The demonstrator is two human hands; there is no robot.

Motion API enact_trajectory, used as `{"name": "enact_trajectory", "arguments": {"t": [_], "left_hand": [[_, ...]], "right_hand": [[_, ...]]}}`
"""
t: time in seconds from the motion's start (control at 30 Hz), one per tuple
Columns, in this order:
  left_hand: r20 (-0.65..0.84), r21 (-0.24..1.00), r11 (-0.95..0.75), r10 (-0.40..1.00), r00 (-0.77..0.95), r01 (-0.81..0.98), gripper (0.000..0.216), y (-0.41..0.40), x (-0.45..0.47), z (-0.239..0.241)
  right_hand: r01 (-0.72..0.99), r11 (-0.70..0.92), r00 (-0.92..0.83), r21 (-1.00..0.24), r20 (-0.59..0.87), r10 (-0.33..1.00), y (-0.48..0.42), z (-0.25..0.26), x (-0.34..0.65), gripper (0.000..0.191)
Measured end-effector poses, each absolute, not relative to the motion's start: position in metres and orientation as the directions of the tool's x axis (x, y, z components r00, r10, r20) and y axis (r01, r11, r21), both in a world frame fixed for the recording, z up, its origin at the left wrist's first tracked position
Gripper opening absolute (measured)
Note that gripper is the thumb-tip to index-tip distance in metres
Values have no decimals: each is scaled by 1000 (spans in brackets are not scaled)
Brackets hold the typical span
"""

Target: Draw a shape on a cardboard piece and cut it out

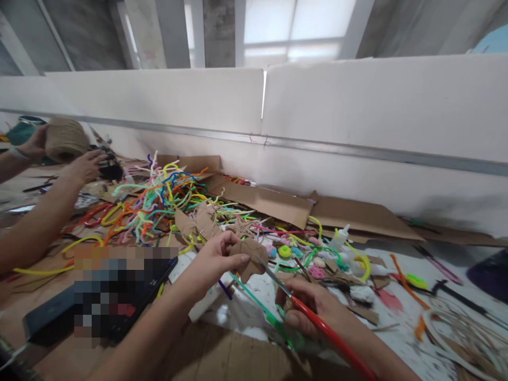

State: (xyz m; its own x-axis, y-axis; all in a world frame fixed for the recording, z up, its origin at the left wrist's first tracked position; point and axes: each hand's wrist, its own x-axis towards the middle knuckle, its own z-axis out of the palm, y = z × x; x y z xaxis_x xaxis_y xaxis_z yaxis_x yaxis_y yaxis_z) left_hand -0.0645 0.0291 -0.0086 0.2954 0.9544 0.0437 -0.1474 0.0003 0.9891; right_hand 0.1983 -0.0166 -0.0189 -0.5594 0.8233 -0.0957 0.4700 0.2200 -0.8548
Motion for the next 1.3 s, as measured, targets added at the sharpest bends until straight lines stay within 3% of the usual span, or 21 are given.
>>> {"name": "enact_trajectory", "arguments": {"t": [0.63,0.9,1.3], "left_hand": [[36,987,12,957,289,-161,30,30,-65,-9],[31,982,24,956,293,-185,30,26,-59,-11],[30,981,33,948,318,-193,31,24,-59,-8]], "right_hand": [[441,140,-576,-886,-160,802,-16,-16,196,73],[445,201,-536,-873,-81,840,-17,-17,193,74],[395,154,-572,-906,-111,813,-16,-16,192,75]]}}
